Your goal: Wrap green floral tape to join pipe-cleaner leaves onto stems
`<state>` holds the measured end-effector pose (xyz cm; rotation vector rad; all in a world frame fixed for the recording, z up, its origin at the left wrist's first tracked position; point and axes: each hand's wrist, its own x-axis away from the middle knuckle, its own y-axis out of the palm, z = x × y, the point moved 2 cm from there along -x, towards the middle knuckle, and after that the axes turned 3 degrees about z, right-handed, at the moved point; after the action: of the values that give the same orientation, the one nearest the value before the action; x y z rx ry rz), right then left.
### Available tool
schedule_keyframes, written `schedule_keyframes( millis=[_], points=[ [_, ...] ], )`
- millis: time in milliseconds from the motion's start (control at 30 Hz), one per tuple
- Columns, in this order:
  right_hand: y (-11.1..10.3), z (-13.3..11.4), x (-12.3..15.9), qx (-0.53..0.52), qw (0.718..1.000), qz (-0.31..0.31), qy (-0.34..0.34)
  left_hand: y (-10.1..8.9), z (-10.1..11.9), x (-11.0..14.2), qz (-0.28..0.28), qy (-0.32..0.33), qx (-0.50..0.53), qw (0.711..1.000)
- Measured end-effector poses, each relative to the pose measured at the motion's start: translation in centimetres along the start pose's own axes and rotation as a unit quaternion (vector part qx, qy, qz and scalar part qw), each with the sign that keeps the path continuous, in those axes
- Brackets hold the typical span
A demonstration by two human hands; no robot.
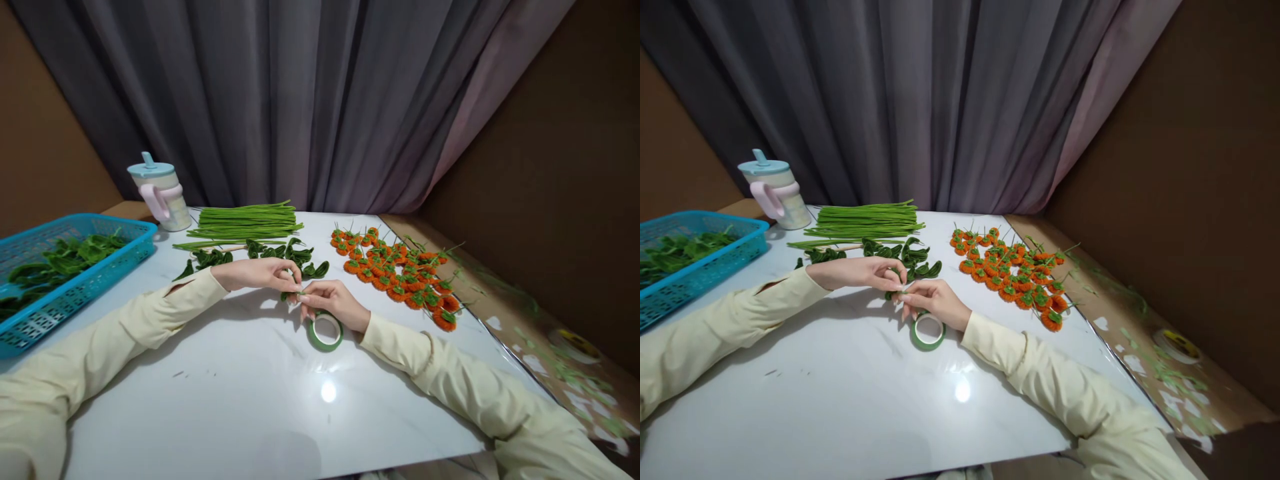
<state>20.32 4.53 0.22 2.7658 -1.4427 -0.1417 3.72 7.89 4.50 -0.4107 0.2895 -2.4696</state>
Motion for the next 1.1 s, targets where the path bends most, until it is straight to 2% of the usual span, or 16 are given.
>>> schedule_keyframes(
  millis=[167,300,433,600,733,933,1100],
  points=[
    [-0.3,0.1,-0.1,-0.011,0.999,0.031,-0.009,-0.2,-0.2,-0.2,0.020,-0.001,-0.026,0.999],
    [0.2,-0.1,0.0,0.015,0.999,0.028,-0.029,0.1,-0.7,-0.4,-0.014,-0.036,0.066,0.997],
    [0.7,-0.4,0.4,0.044,0.998,0.016,-0.040,0.6,-1.6,-0.6,-0.062,-0.074,0.177,0.979],
    [0.8,-0.3,0.5,0.076,0.995,0.030,-0.057,0.8,-2.3,-0.8,-0.052,-0.097,0.226,0.968],
    [0.7,-0.2,0.6,0.126,0.986,0.039,-0.103,0.7,-2.5,-0.8,-0.040,-0.131,0.245,0.960],
    [0.6,-0.5,1.0,0.266,0.944,0.054,-0.187,0.7,-1.8,-0.7,-0.042,-0.132,0.198,0.970],
    [0.2,-0.5,0.8,0.244,0.954,0.073,-0.160,0.1,-0.3,-0.2,-0.009,-0.047,-0.003,0.999]
  ],
)
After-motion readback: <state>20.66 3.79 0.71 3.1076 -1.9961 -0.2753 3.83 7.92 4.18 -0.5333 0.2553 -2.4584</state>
